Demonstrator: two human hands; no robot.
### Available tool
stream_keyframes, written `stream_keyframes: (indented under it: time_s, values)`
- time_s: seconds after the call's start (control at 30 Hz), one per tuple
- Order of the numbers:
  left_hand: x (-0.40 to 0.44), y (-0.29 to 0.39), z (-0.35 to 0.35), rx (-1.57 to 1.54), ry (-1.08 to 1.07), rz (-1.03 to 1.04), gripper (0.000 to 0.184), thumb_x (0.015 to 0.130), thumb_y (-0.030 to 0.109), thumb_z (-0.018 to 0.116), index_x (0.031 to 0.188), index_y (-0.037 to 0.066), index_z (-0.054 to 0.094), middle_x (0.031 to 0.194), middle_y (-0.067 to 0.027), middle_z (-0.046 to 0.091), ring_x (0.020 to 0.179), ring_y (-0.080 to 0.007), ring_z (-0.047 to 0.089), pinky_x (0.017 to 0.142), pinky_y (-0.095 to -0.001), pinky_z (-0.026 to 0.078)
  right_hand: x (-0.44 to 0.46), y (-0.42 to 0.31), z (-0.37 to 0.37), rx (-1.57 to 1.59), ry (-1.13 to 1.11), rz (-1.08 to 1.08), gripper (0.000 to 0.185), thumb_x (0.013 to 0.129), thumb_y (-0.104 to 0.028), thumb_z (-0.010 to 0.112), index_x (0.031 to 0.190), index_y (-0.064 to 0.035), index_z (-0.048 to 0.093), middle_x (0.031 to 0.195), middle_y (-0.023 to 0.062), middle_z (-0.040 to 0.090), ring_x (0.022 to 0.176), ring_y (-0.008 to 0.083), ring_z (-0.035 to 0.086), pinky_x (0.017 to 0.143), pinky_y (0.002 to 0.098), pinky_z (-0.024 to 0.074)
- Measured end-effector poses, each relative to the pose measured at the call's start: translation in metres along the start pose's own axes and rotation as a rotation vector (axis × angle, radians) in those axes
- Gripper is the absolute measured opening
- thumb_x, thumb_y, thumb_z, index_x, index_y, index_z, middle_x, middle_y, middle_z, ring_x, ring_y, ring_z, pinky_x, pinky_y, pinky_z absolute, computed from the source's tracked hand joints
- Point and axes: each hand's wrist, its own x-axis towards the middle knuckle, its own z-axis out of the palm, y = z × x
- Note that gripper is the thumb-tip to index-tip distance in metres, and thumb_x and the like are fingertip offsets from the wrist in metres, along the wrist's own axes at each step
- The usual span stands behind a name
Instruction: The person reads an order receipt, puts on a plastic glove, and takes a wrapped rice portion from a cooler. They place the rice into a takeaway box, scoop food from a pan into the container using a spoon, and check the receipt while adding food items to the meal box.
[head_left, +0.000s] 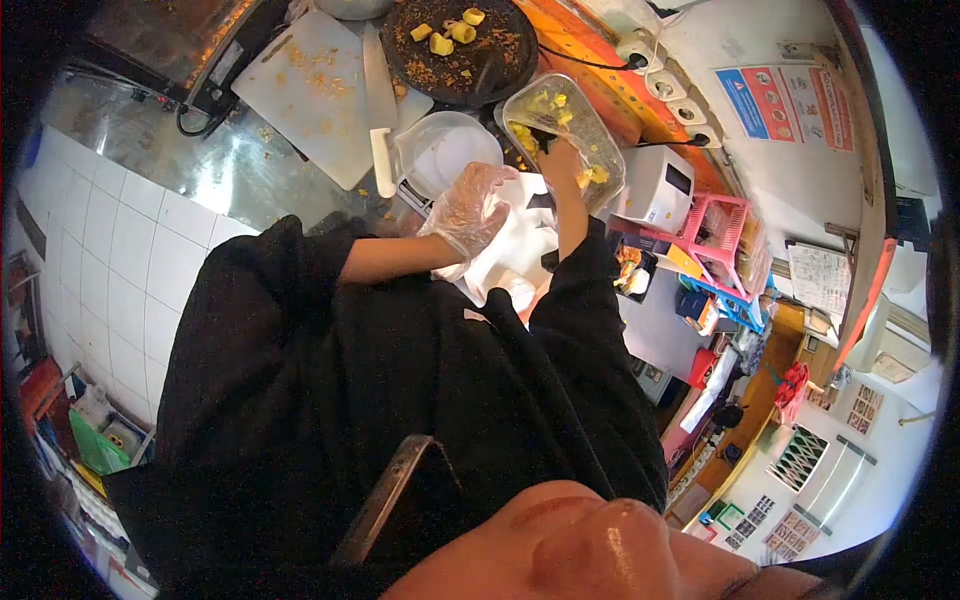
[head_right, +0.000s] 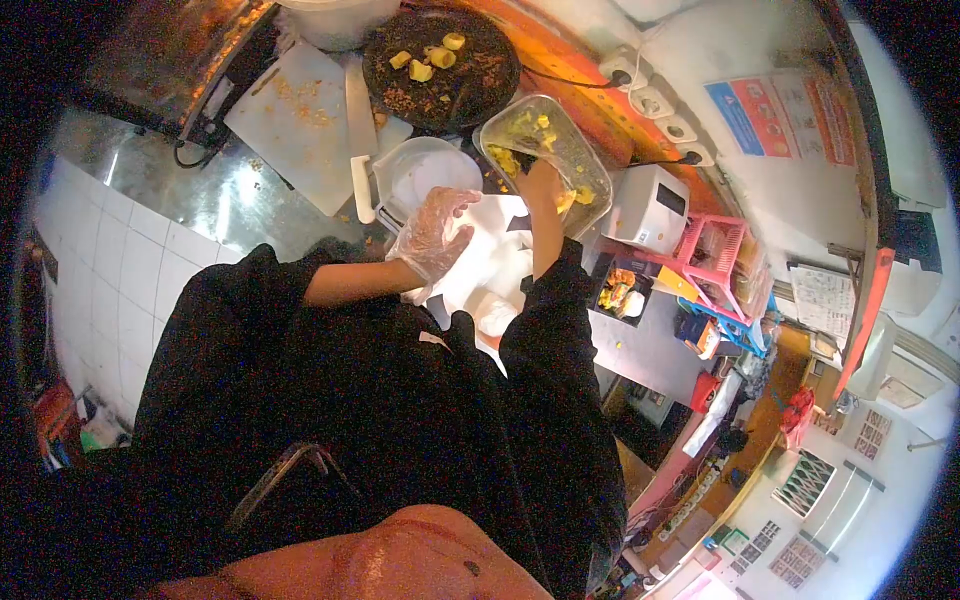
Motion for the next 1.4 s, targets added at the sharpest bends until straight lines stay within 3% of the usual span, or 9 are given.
stream_keyframes:
  time_s: [0.13,0.2,0.53,0.63,0.8,1.0,1.1,1.2,1.4]
  values:
    - [0.0,-0.001,0.0,0.023,-0.003,0.02,0.041,0.073,-0.001,0.057,0.113,0.006,0.051,0.106,-0.0132,0.051,0.098,-0.0277,0.054,0.087,-0.0366,0.044,-0.01,-0.023,-0.035,0.064,-0.109,0.06,0.046,0.067,-0.016,0.068,0.109,-0.0011,0.055,0.103,0.0249,0.061,0.097,0.0394,0.059,0.084,0.0442,0.0478]
    - [0.0,0.003,-0.003,0.011,-0.03,-0.007,0.04,0.074,0.001,0.057,0.113,0.006,0.051,0.106,-0.0133,0.051,0.1,-0.0279,0.054,0.087,-0.0365,0.044,-0.008,-0.02,-0.031,0.163,-0.119,0.06,0.057,0.071,-0.013,0.066,0.124,-0.0022,0.047,0.119,0.0251,0.052,0.112,0.0391,0.05,0.093,0.0421,0.0424]
    - [-0.005,0.005,-0.004,0.1,-0.114,-0.083,0.042,0.077,0.001,0.057,0.118,0.006,0.047,0.108,-0.0124,0.049,0.095,-0.024,0.052,0.086,-0.0344,0.044,-0.007,-0.028,-0.028,0.147,-0.063,0.151,0.05,0.072,-0.013,0.066,0.118,0.0004,0.052,0.115,0.0267,0.055,0.108,0.039,0.054,0.09,0.043,0.0446]
    - [-0.006,0.001,-0.005,0.07,-0.092,-0.075,0.042,0.077,0.001,0.057,0.118,0.007,0.048,0.108,-0.0129,0.049,0.095,-0.0243,0.052,0.086,-0.0345,0.044,0.0,-0.023,-0.026,0.044,-0.248,0.237,0.044,0.073,-0.013,0.064,0.114,0.0005,0.055,0.112,0.0265,0.056,0.104,0.0377,0.056,0.088,0.0432,0.0462]
    - [-0.005,0.003,-0.006,0.09,-0.098,-0.076,0.042,0.077,0.003,0.058,0.117,0.007,0.048,0.109,-0.0125,0.049,0.095,-0.025,0.054,0.086,-0.035,0.045,-0.002,-0.012,-0.005,-0.043,0.042,0.117,0.037,0.079,-0.023,0.057,0.11,-0.0013,0.057,0.104,0.0252,0.061,0.098,0.04,0.059,0.086,0.0468,0.0459]
    - [-0.008,0.006,-0.003,0.113,-0.119,-0.088,0.04,0.078,0.005,0.058,0.117,0.008,0.048,0.109,-0.0121,0.048,0.095,-0.0249,0.055,0.085,-0.0351,0.045,0.003,-0.025,-0.022,-0.131,-0.224,0.176,0.041,0.085,-0.031,0.056,0.114,-0.0011,0.053,0.104,0.0252,0.061,0.098,0.0398,0.059,0.084,0.0477,0.0462]
    - [-0.012,0.005,-0.003,0.114,-0.111,-0.08,0.04,0.078,0.005,0.058,0.117,0.008,0.048,0.109,-0.012,0.049,0.095,-0.0246,0.055,0.086,-0.0353,0.046,-0.014,-0.027,-0.036,-0.045,-0.111,0.036,0.052,0.087,-0.031,0.051,0.129,-0.0027,0.041,0.113,0.0261,0.057,0.097,0.0387,0.06,0.084,0.0463,0.0475]
    - [-0.012,0.008,-0.007,0.123,-0.133,-0.115,0.041,0.078,0.004,0.058,0.117,0.008,0.048,0.109,-0.0117,0.049,0.095,-0.0244,0.055,0.086,-0.035,0.046,-0.015,-0.004,-0.037,-0.1,-0.171,-0.12,0.047,0.088,-0.033,0.053,0.121,-0.0007,0.046,0.101,0.0278,0.06,0.095,0.0424,0.059,0.082,0.0489,0.0463]
    - [-0.014,0.009,-0.006,0.05,-0.088,-0.076,0.042,0.077,0.0,0.057,0.117,0.008,0.047,0.107,-0.0111,0.049,0.094,-0.0236,0.054,0.085,-0.0338,0.045,-0.03,0.032,-0.043,-0.114,-0.27,-0.091,0.059,0.086,-0.034,0.055,0.13,0.0006,0.035,0.101,0.0303,0.059,0.095,0.0429,0.059,0.081,0.0475,0.0467]
